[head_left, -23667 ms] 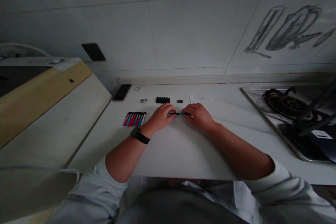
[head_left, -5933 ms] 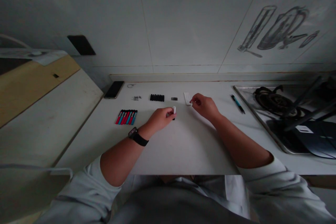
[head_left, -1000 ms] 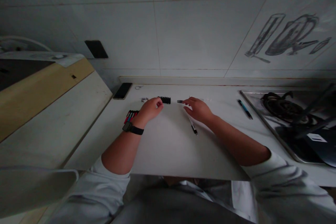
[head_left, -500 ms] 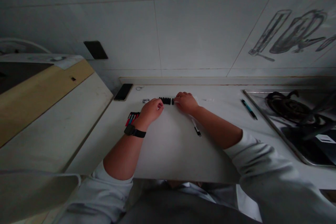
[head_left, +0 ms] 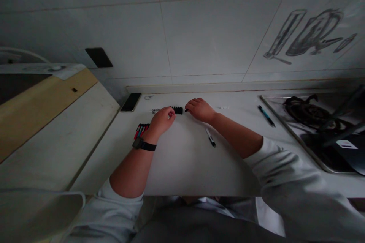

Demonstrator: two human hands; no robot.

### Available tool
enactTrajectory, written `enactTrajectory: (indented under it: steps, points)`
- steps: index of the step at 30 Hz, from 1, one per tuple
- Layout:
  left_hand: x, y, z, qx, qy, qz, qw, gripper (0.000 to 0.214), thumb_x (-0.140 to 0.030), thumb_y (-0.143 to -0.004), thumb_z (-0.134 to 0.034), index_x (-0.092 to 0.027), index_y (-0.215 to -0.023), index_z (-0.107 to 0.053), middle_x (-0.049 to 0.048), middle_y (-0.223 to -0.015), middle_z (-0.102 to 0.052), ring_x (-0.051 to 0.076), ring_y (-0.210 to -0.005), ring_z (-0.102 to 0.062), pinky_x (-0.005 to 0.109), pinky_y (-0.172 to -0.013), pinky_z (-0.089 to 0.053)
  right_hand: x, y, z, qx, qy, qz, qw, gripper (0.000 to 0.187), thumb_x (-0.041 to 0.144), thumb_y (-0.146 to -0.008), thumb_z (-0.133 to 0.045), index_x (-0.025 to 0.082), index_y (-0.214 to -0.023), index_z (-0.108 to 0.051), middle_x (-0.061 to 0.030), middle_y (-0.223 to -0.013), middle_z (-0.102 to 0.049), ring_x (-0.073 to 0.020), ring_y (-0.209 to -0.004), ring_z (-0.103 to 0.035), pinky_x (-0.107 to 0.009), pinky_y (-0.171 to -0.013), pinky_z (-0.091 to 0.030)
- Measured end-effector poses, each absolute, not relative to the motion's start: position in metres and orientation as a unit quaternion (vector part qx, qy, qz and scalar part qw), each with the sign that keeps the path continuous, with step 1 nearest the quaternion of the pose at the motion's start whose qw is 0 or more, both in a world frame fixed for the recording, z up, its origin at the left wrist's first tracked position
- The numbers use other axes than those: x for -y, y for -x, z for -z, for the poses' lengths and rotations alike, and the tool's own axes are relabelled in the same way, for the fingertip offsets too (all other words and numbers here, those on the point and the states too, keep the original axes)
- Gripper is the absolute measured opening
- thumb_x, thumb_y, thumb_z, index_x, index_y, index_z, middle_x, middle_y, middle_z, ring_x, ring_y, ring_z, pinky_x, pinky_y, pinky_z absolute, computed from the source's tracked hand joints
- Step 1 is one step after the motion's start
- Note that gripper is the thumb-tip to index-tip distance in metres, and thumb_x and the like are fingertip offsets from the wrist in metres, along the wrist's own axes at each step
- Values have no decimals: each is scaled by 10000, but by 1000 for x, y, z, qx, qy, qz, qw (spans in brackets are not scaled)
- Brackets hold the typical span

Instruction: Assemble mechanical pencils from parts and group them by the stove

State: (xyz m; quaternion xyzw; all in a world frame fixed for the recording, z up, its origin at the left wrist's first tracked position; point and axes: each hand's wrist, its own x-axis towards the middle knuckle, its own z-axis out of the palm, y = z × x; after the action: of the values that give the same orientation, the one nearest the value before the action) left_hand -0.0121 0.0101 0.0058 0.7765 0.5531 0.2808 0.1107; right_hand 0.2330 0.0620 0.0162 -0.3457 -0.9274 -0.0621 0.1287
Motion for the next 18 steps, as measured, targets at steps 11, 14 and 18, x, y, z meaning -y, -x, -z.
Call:
enactTrajectory:
  steps: [11,14,18]
  points:
    - [-2,-21,0,-463,-632,-394,480,218,-363,-824,-705,-197,-938,-623,4,-817,-650,118,-634,-553,236,-564,-404,3,-276,-23,819,462,-149,305,227,332,-1004,-539,204,-1070,-715,-69,-999,-760,-171,-828,-656,-267,-782,-454]
    - [2,-34,-2,-451,-607,-404,514,231,-343,-792,-731,-196,-940,-630,2,-811,-647,111,-634,-544,231,-557,-400,10,-281,-12,778,491,-196,340,266,384,-993,-547,201,-1036,-735,-57,-918,-757,-162,-769,-645,-260,-735,-457]
    - [6,-48,-7,-464,-567,-408,545,219,-296,-765,-749,-186,-920,-639,10,-808,-649,102,-636,-537,223,-553,-383,9,-285,4,736,517,-235,368,326,452,-968,-567,189,-1036,-748,-36,-804,-722,-150,-678,-595,-256,-664,-438]
